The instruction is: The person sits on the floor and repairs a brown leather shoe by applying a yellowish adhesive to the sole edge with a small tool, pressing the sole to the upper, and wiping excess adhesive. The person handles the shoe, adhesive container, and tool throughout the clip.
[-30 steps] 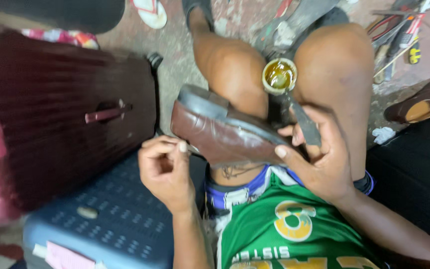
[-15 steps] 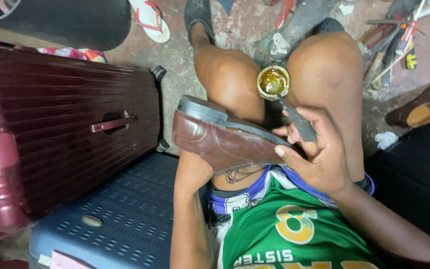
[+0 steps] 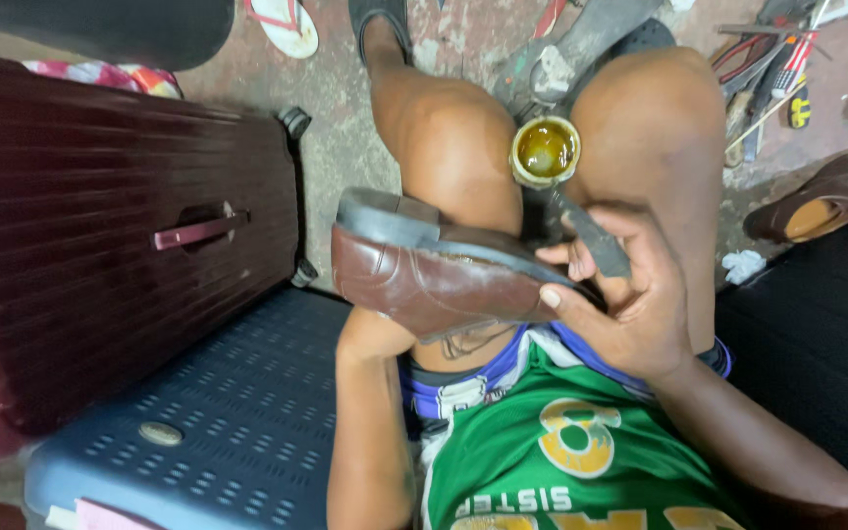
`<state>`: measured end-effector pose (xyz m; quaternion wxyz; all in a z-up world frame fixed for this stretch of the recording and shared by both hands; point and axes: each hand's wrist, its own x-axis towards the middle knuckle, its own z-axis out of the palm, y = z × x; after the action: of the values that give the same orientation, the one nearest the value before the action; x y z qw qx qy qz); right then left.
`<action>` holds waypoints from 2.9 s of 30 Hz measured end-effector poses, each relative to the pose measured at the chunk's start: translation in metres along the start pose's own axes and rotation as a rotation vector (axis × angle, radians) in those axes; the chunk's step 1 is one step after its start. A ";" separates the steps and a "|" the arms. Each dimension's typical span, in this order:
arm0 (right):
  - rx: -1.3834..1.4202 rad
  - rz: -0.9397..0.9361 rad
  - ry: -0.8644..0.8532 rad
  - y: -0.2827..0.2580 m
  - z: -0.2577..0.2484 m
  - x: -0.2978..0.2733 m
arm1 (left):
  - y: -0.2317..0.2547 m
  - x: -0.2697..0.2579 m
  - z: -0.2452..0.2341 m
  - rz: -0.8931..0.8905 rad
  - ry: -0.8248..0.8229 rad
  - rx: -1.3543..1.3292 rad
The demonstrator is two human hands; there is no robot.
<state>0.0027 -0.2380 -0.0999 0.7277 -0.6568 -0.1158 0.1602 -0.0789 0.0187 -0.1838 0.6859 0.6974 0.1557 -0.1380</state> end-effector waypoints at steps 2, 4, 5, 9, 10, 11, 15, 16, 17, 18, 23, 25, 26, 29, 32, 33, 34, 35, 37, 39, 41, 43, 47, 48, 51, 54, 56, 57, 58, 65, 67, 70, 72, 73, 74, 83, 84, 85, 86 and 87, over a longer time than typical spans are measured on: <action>-0.023 -0.011 -0.027 -0.001 -0.001 0.002 | 0.000 0.005 0.001 -0.002 -0.009 0.003; -0.022 0.009 -0.030 -0.003 -0.001 0.001 | 0.000 0.005 0.003 -0.008 -0.013 0.002; -0.021 0.022 -0.032 -0.003 0.000 0.000 | 0.000 0.004 0.004 -0.012 -0.013 0.003; -0.020 0.000 -0.043 -0.004 0.002 -0.001 | 0.001 0.004 0.006 -0.016 -0.001 0.000; -0.021 -0.024 -0.040 -0.003 0.003 0.001 | 0.002 0.005 0.005 -0.015 0.005 -0.004; -0.022 -0.048 -0.036 -0.003 0.003 0.002 | 0.003 0.006 0.005 -0.013 0.007 -0.004; -0.086 -0.011 -0.030 -0.005 0.001 0.002 | 0.003 0.006 0.007 -0.020 -0.001 -0.006; -0.084 -0.011 -0.031 -0.006 0.001 0.003 | 0.003 0.007 0.007 -0.016 0.002 -0.006; -0.082 -0.012 -0.032 -0.006 0.001 0.004 | 0.003 0.009 0.006 -0.014 0.003 -0.004; -0.109 -0.003 -0.033 -0.008 0.001 0.003 | 0.003 0.008 0.007 -0.015 0.003 -0.002; -0.019 -0.004 -0.041 -0.011 0.005 0.007 | 0.004 0.016 0.007 0.000 0.006 -0.015; -0.071 0.013 -0.029 -0.012 0.005 0.003 | 0.004 0.015 0.009 -0.002 -0.001 -0.024; -0.097 0.019 -0.033 -0.013 0.005 0.003 | 0.004 0.015 0.011 0.000 0.001 -0.030; -0.182 0.093 0.009 -0.015 0.005 0.000 | 0.007 0.016 0.019 0.007 -0.005 -0.047; -0.131 0.063 0.016 -0.015 0.005 0.007 | 0.013 0.026 0.026 0.053 0.005 -0.052; -0.159 0.048 -0.006 -0.015 0.004 0.010 | 0.015 0.033 0.028 0.073 0.002 -0.053; -0.189 0.045 -0.008 -0.015 0.004 0.009 | 0.017 0.036 0.029 0.075 -0.014 -0.053; -0.219 0.042 -0.011 -0.015 0.003 0.007 | 0.018 0.038 0.030 0.077 -0.027 -0.055; -0.211 0.076 -0.001 -0.015 0.001 0.004 | 0.017 0.037 0.031 0.065 -0.032 -0.070; -0.175 0.097 -0.001 -0.015 0.001 0.002 | 0.015 0.032 0.030 0.057 -0.027 -0.076; -0.120 0.091 0.007 -0.015 0.001 0.004 | 0.015 0.027 0.024 0.043 -0.010 -0.082; -0.177 0.056 -0.002 -0.017 0.001 0.004 | 0.016 0.022 0.021 0.028 0.002 -0.086; -0.245 0.027 0.007 -0.018 0.006 0.006 | 0.017 0.014 0.015 0.019 0.011 -0.116; -0.237 0.018 0.008 -0.019 0.007 0.005 | 0.017 0.012 0.015 0.016 0.012 -0.130; -0.261 -0.019 0.001 -0.020 0.007 0.007 | 0.016 0.007 0.017 0.022 0.028 -0.198; -0.337 -0.054 -0.004 -0.020 0.004 0.008 | 0.029 0.003 0.017 0.063 0.053 -0.353; -0.344 -0.052 0.011 -0.019 0.004 0.007 | 0.051 -0.005 0.014 0.099 0.049 -0.496; -0.293 -0.039 0.013 -0.018 0.004 0.006 | 0.067 -0.012 0.012 0.131 0.043 -0.585; -0.244 -0.031 0.021 -0.016 0.004 0.007 | 0.084 -0.022 0.005 0.033 0.135 -0.317; -0.355 -0.055 -0.010 -0.016 0.000 0.008 | 0.167 -0.067 -0.003 0.303 0.777 0.554; -0.320 -0.101 -0.039 -0.016 0.003 0.015 | 0.170 -0.046 -0.001 0.529 0.665 0.774; -0.294 -0.082 -0.013 -0.019 0.006 0.011 | 0.175 -0.016 0.006 0.508 0.463 0.620; -0.308 -0.066 -0.003 -0.017 0.009 0.010 | 0.172 -0.007 0.008 0.432 0.436 0.453; -0.325 -0.066 -0.001 -0.017 0.009 0.009 | 0.171 -0.006 0.009 0.431 0.430 0.464; -0.337 -0.064 -0.006 -0.016 0.009 0.009 | 0.169 -0.006 0.008 0.426 0.430 0.478; -0.381 -0.042 0.079 -0.010 0.000 0.020 | 0.138 -0.009 0.018 0.529 0.798 -0.110; -0.409 -0.032 0.098 -0.009 -0.001 0.019 | 0.134 -0.013 0.021 0.538 0.839 0.040; -0.437 -0.022 0.116 -0.008 -0.001 0.018 | 0.131 -0.016 0.023 0.544 0.887 0.189; -0.468 -0.018 0.122 -0.007 -0.002 0.021 | 0.129 -0.024 0.026 0.543 0.903 0.289; -0.450 -0.047 0.112 -0.005 -0.003 0.023 | 0.128 -0.030 0.028 0.540 0.917 0.389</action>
<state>0.0260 -0.2323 -0.0961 0.5717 -0.8076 -0.1231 0.0767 -0.0537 -0.0114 -0.0552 0.4181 0.8145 0.2253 0.3332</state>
